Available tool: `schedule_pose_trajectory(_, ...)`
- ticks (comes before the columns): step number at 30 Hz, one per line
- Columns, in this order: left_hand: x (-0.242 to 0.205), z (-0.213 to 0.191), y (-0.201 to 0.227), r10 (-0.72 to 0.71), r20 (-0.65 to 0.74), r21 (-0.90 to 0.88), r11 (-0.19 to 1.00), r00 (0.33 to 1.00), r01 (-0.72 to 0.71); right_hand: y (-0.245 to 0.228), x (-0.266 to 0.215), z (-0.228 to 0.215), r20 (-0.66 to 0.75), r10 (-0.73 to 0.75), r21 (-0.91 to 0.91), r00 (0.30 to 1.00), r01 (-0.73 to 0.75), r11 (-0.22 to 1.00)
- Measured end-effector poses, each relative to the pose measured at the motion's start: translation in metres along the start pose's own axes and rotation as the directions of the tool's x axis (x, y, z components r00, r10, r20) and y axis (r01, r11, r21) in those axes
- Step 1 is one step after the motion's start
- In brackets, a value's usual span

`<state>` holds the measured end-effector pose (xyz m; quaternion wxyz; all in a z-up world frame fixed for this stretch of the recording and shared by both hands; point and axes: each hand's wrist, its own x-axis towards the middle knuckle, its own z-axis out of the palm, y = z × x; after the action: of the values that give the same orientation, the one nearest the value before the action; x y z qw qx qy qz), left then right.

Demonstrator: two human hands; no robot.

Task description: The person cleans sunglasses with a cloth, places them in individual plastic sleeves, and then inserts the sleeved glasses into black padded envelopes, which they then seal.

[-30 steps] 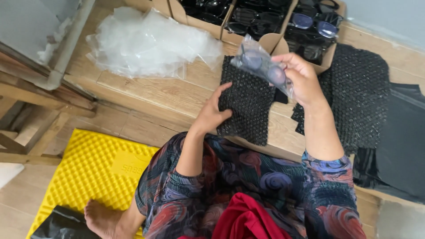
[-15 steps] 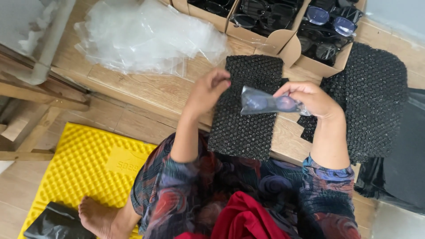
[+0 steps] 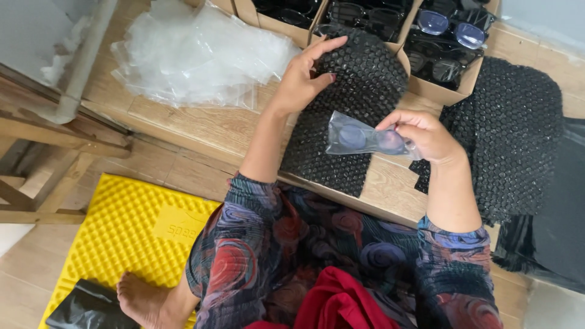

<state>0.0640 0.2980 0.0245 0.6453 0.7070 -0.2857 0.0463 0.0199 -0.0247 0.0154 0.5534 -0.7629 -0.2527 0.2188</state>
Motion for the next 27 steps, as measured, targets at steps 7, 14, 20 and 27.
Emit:
schedule_pose_trajectory(7,-0.046,0.009,0.028,0.067,-0.298,0.576,0.809,0.952,0.123,-0.014,0.013,0.022,-0.068,0.027,-0.123,0.997,-0.035,0.992)
schedule_pose_trajectory(14,-0.116,0.051,0.029,-0.345,-0.445,-0.264,0.932,0.826,0.247,-0.013,0.017,0.045,-0.174,-0.147,-0.050,0.974,0.140,0.989)
schedule_pose_trajectory(20,-0.125,0.055,-0.013,-0.477,-0.287,-0.687,0.707,0.831,0.168,-0.001,0.022,0.051,-0.184,-0.216,-0.108,0.959,0.198,0.974)
schedule_pose_trajectory(27,-0.119,0.037,0.008,-0.453,-0.313,-0.666,0.731,0.835,0.146,0.014,0.026,0.043,-0.394,-0.059,0.178,0.917,0.140,0.974)
